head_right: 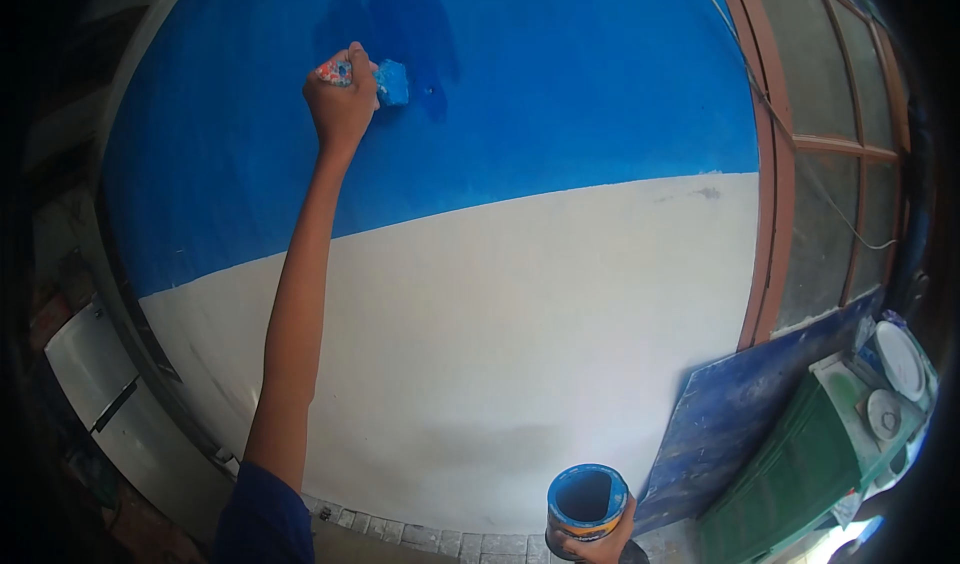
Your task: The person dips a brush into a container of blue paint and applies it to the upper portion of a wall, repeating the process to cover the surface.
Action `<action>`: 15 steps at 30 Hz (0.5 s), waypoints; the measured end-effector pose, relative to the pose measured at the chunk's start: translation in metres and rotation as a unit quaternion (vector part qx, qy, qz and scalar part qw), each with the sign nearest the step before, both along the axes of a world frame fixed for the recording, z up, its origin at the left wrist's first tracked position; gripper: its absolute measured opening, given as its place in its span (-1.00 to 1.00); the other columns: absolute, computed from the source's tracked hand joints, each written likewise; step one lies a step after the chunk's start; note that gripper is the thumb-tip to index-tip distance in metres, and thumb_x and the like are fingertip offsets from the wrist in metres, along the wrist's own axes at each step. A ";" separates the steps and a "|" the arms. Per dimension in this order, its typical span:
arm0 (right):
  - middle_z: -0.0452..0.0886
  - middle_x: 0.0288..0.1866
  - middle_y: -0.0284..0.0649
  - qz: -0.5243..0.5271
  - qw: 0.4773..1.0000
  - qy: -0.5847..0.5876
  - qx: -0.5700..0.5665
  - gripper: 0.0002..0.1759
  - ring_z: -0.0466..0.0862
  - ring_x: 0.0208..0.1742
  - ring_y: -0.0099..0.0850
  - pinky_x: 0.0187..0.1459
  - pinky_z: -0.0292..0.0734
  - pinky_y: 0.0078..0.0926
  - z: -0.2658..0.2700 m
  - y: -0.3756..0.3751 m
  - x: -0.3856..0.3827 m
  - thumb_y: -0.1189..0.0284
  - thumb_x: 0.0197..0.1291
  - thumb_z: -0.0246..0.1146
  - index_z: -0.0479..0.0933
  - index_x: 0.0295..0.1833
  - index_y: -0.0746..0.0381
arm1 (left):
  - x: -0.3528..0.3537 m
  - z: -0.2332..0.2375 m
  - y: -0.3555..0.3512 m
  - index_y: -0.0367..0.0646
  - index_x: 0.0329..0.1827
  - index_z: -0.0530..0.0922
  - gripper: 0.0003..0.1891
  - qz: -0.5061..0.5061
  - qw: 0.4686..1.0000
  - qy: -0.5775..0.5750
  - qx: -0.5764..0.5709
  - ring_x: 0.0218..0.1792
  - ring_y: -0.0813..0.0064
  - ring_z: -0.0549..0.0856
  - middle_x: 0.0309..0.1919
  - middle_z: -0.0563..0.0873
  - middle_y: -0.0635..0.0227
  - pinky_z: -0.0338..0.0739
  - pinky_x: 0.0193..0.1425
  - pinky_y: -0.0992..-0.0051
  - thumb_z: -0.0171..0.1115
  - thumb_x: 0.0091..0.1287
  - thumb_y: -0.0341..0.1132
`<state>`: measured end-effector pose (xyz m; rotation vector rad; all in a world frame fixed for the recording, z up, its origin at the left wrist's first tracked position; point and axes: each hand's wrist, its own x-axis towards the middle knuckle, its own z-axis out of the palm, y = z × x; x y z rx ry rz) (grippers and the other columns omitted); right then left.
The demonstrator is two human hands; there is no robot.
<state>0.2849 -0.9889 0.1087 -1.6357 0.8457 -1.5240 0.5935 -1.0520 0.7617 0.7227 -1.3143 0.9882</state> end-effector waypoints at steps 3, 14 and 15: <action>0.30 0.32 0.09 -0.010 1.000 -0.002 0.026 0.63 0.49 0.32 -0.12 0.36 0.40 -0.12 -0.004 -0.001 -0.006 0.06 -0.41 0.73 -0.32 0.54 0.41 | 0.002 -0.040 -0.001 -0.27 -0.62 0.54 -0.58 0.034 0.999 -0.007 0.037 -0.77 0.52 0.53 -0.80 0.54 0.37 0.36 -0.63 0.47 0.15 0.46 -0.27; 0.58 0.06 0.23 -0.077 0.994 0.073 0.011 0.53 0.63 0.05 -0.06 0.10 0.53 -0.04 0.027 0.003 0.003 -0.08 -0.57 0.73 0.10 0.48 0.51 | -0.013 0.043 0.012 -0.26 -0.57 0.63 -0.57 0.029 0.994 -0.083 -0.069 -0.77 0.54 0.59 -0.79 0.58 0.36 0.44 -0.64 0.53 0.16 0.46 -0.18; 0.58 0.06 0.23 -0.083 0.993 0.079 -0.004 0.53 0.64 0.04 -0.06 0.09 0.54 -0.04 0.026 0.004 0.002 -0.09 -0.56 0.72 0.09 0.47 0.53 | -0.008 0.055 0.005 -0.26 -0.57 0.63 -0.57 0.026 0.994 -0.080 -0.068 -0.77 0.54 0.59 -0.79 0.58 0.36 0.44 -0.64 0.53 0.16 0.46 -0.18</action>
